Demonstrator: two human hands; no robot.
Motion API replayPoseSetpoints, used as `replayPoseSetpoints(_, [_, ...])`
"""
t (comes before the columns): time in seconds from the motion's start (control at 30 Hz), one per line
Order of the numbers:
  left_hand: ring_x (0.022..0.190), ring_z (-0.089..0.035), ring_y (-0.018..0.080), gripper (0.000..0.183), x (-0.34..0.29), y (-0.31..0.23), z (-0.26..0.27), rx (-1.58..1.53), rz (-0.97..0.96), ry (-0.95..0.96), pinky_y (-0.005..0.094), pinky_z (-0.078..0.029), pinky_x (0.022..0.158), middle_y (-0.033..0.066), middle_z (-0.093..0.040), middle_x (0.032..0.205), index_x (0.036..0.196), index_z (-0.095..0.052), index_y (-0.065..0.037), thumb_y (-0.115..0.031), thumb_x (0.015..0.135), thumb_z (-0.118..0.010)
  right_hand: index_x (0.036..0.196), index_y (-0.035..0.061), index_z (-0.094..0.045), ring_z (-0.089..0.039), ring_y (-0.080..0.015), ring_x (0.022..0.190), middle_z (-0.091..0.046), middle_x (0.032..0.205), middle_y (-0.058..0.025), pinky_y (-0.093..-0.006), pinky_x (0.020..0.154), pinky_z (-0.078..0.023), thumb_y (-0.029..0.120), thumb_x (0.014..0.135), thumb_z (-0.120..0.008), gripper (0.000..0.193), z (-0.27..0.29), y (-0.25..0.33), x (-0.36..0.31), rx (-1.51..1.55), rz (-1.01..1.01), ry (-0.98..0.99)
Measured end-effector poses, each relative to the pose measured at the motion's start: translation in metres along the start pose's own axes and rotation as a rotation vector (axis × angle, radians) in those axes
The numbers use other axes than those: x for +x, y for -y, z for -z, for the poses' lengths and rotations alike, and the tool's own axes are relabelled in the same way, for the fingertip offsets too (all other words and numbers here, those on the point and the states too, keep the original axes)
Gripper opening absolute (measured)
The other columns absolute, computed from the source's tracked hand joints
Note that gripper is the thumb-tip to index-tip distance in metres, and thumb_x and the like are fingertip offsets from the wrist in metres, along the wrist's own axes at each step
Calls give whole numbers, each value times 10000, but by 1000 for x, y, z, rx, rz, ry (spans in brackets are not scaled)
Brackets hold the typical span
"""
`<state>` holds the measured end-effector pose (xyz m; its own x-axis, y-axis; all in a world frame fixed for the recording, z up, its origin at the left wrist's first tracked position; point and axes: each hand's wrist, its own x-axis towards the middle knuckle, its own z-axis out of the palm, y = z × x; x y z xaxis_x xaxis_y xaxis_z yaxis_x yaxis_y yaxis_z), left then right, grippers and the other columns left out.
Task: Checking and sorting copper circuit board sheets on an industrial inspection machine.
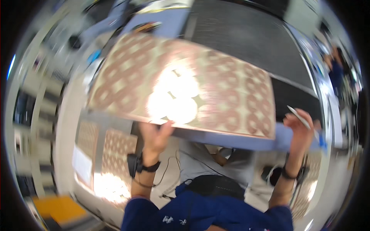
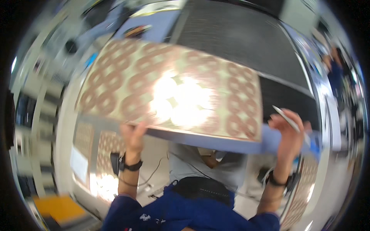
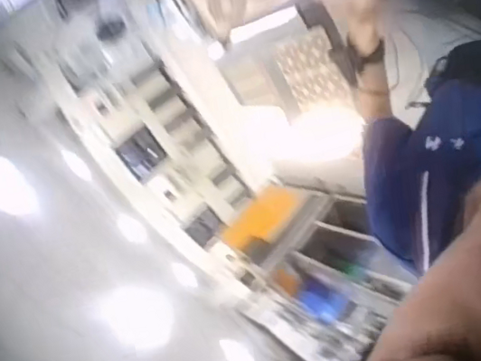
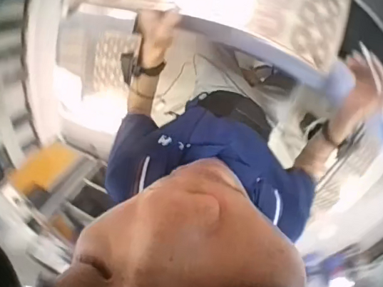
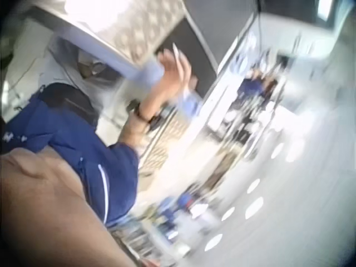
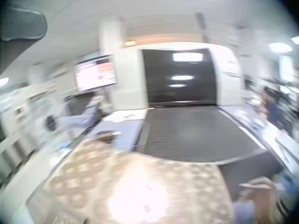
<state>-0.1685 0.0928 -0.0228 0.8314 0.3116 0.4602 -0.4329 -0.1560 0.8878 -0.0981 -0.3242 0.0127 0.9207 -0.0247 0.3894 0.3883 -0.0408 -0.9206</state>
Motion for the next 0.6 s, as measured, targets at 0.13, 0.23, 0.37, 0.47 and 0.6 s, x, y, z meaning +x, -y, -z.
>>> replayPoseSetpoints(0.13, [1105, -547, 241, 580, -30, 71, 38, 219, -34, -181, 392, -460, 929, 185, -548, 1274, 1332, -490, 97, -225, 862, -596, 1122, -31, -632, -633, -124, 724, -683, 836, -86, -263, 658, -521, 270, 992, -590, 331, -10, -19, 24, -2, -150, -92])
replayPoseSetpoints(0.23, [1214, -524, 313, 586, -17, 52, 25, -150, -93, -145, 456, -379, 1071, 216, -531, 1322, 1329, -441, 133, -194, 869, -597, 977, -11, -677, -626, -91, 678, -680, 768, -49, -238, 611, -496, 211, 959, -646, 225, 0, -31, 13, 32, -195, -28])
replayPoseSetpoints(0.37, [1263, -474, 296, 606, -11, 42, 19, -124, -121, -192, 439, -333, 1102, 219, -470, 1387, 1362, -405, 124, -199, 883, -588, 878, -15, -680, -622, -111, 642, -662, 700, -68, -258, 603, -488, 181, 897, -660, 198, -8, -21, 9, -107, -147, 33])
replayPoseSetpoints(0.47, [1289, -447, 291, 622, -9, 37, 22, -52, -123, -196, 434, -306, 1116, 220, -444, 1412, 1380, -381, 118, -207, 892, -585, 826, -33, -667, -600, -139, 589, -627, 644, -91, -275, 556, -463, 130, 794, -622, 172, -11, -27, 9, -228, -40, 14])
replayPoseSetpoints(0.6, [1300, -434, 286, 635, -6, 41, 37, 5, -135, -137, 436, -294, 1120, 217, -437, 1420, 1399, -360, 101, -210, 893, -584, 800, -36, -658, -577, -141, 550, -598, 601, -81, -278, 524, -442, 121, 778, -610, 166, -13, -27, 6, -284, -17, 36])
